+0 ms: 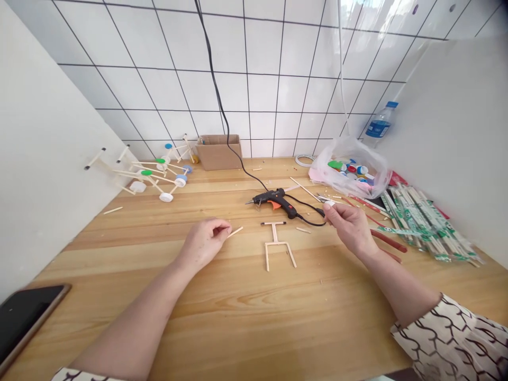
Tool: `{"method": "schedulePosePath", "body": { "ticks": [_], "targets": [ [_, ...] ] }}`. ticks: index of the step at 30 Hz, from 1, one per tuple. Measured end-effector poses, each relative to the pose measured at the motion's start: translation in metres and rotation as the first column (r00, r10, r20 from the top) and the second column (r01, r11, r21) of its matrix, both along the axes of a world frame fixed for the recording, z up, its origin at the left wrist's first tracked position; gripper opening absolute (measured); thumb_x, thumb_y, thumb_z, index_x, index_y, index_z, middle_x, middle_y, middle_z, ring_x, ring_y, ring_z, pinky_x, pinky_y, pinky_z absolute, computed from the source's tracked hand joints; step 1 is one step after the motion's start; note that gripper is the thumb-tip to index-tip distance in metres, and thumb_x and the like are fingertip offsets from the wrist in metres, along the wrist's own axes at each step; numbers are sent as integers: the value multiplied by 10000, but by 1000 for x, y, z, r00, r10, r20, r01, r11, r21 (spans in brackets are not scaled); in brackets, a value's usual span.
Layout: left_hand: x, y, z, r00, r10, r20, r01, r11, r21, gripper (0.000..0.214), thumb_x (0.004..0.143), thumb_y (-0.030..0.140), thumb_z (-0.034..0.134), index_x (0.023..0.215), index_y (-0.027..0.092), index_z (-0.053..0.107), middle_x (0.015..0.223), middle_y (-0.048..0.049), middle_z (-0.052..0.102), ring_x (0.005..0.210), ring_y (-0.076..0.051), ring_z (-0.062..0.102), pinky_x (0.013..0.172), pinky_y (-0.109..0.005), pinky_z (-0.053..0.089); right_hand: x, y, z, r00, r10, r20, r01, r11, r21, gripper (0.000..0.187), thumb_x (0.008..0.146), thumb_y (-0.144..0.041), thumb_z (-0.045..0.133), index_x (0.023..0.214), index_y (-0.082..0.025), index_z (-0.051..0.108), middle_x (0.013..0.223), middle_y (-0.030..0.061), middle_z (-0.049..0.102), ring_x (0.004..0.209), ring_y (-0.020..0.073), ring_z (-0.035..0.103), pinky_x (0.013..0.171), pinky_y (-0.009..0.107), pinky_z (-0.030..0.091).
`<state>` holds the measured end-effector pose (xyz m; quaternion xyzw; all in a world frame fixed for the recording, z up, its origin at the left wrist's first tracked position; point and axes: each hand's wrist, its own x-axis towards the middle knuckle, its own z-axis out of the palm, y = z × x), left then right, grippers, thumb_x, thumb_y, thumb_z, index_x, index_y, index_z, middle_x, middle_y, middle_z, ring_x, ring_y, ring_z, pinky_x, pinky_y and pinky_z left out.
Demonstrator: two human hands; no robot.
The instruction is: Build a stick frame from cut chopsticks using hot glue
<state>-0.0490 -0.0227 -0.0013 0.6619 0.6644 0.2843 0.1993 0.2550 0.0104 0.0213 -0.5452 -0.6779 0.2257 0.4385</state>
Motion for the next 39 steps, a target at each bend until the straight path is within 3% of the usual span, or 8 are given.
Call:
{"method": "schedulePosePath", "body": {
  "ticks": [7,14,17,32,39],
  "targets": [
    [-1,0,-5,996,-28,-88,31,999,37,228,765,315,490,721,205,685,779,-47,716,729,-225,642,669,-316,465,19,9,6,994,-92,-62,95,995,38,471,799,-588,507,565,-185,576,512,0,485,500,133,434,482,258,355],
    [-1,0,-3,991,-40,-129,47,997,54,197,765,273,484,705,208,660,757,-40,701,716,-221,631,661,-310,456,42,26,-6,978,-207,18,206,978,39,295,815,-420,527,680,-171,612,529,-23,481,483,119,422,457,248,321],
    [-1,-1,-4,989,-37,-141,47,997,66,189,772,268,483,725,210,657,773,-40,698,725,-216,626,663,-307,459,39,26,-10,980,-192,53,191,981,34,281,813,-419,528,715,-169,611,491,-48,428,426,103,363,422,243,292],
    [1,-3,-6,987,-48,-153,67,990,122,171,800,247,487,719,226,637,768,-28,679,768,-208,623,669,-295,466,37,27,-17,960,-169,224,133,976,171,175,787,-346,534,714,-201,601,652,24,608,586,172,523,573,294,425],
    [4,-6,-10,992,-77,-100,88,989,117,171,827,302,515,788,216,657,771,-32,662,763,-191,600,677,-290,474,39,26,-22,949,-143,282,78,971,228,161,818,-318,520,725,-207,591,689,35,615,624,182,552,612,312,449]
  ]
}}
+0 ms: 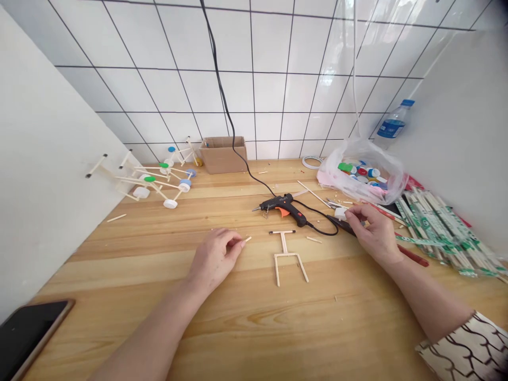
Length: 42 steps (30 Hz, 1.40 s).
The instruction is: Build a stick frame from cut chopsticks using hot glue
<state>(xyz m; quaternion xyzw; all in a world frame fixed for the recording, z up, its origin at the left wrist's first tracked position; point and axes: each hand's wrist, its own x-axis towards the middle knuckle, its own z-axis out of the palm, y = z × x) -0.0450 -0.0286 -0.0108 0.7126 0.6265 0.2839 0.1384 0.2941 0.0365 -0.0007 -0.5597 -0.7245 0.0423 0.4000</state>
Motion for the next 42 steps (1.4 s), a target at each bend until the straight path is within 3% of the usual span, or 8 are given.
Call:
{"method": "schedulePosePath", "body": {
  "ticks": [10,16,27,34,42],
  "targets": [
    [-1,0,-5,1000,19,-2,-19,1000,-12,83,785,268,566,753,222,628,757,-10,636,741,-175,593,685,-288,483,-1,-2,2,1000,26,-15,-26,1000,3,154,825,-315,520,723,-218,583,683,31,619,618,184,564,598,312,451],
    [-3,0,-5,1000,2,-22,-2,1000,-12,134,812,224,498,732,221,606,755,-18,641,755,-187,605,698,-296,483,1,-4,-1,1000,29,-8,-28,1000,7,131,831,-292,528,749,-213,592,703,29,623,632,183,561,607,310,443],
    [-4,2,-2,1000,12,-12,-12,1000,-8,257,874,292,380,786,222,611,841,-45,689,841,-220,621,758,-317,458,-2,-6,-2,995,97,11,-97,995,14,128,854,-270,532,765,-205,595,726,25,606,663,170,550,626,289,434],
    [-6,4,-7,999,-24,-48,19,996,-93,186,803,373,503,763,215,592,785,-26,648,784,-206,594,692,-298,444,-8,-13,-10,973,232,-16,-232,973,-11,101,879,-247,525,826,-193,592,769,32,588,710,171,546,673,294,434],
    [1,3,-2,985,-47,-165,33,996,-86,177,788,314,415,667,218,501,740,-43,608,755,-238,564,685,-341,423,-32,-29,-15,908,400,127,-384,914,-133,137,889,-183,474,803,-182,581,807,59,606,772,180,557,717,300,438]
  ]
}}
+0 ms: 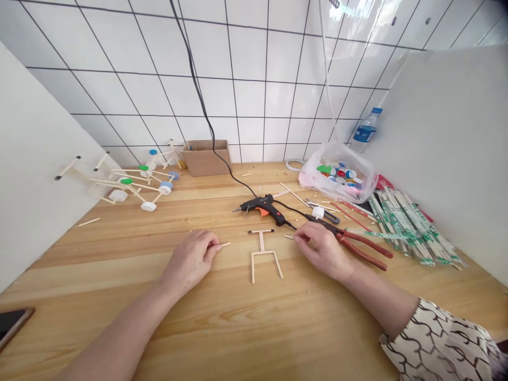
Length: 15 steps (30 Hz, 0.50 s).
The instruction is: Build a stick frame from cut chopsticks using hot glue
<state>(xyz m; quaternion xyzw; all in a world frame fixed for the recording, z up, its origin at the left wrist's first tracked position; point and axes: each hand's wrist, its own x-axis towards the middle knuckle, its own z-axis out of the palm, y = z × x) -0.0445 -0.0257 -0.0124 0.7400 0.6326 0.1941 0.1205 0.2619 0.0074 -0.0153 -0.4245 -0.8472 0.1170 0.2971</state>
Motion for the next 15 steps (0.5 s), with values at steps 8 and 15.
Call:
{"method": "schedulePosePath", "body": {
  "ticks": [8,15],
  "targets": [
    [1,-2,-4,1000,-13,11,12,999,43,200,815,339,379,709,220,500,761,-45,613,768,-241,568,695,-341,428,-10,-5,5,985,49,162,-41,998,-51,122,826,-115,508,788,-170,609,787,56,642,739,174,580,690,285,442],
    [1,-2,-2,998,10,56,-12,999,37,225,811,378,389,732,226,534,769,-33,634,761,-230,588,688,-323,439,-9,-5,5,998,27,58,-25,999,-26,146,820,-93,491,765,-173,600,749,53,641,726,174,589,665,276,445]
  ]
}}
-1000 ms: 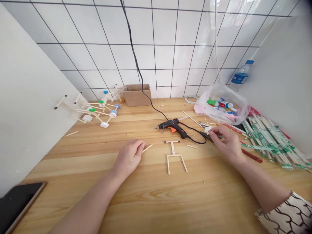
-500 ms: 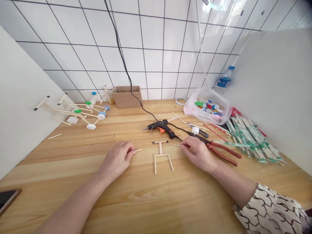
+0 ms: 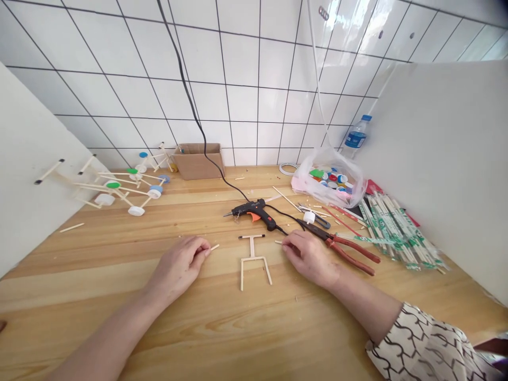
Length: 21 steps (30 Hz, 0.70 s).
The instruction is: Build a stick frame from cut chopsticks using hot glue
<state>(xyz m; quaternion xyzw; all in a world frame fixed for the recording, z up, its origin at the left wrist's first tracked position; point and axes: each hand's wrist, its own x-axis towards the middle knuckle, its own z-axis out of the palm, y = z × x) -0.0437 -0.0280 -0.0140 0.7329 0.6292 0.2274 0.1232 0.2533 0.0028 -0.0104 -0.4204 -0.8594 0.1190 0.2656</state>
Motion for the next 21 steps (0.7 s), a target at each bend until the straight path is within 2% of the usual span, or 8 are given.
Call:
{"method": "schedulePosePath", "body": {
  "ticks": [8,16,21],
  "targets": [
    [-1,0,1,1000,-14,13,14,1000,4,247,815,396,393,728,222,544,750,-33,629,731,-221,588,673,-317,441,6,4,-2,995,-91,-42,90,996,-23,132,826,-100,502,802,-180,604,791,51,637,735,177,586,677,283,458],
    [-2,1,-1,1000,-22,11,22,1000,22,266,819,427,402,723,227,548,742,-28,631,720,-215,589,670,-310,450,1,2,-1,996,-36,87,36,999,0,138,844,-94,500,843,-173,614,827,65,660,803,186,607,729,279,462],
    [1,0,3,1000,-23,-1,23,999,24,261,814,422,407,709,230,550,724,-31,637,714,-218,586,664,-309,453,-3,0,3,983,-59,176,54,998,32,145,849,-93,471,800,-169,585,805,68,657,770,184,599,705,281,433]
  ]
}}
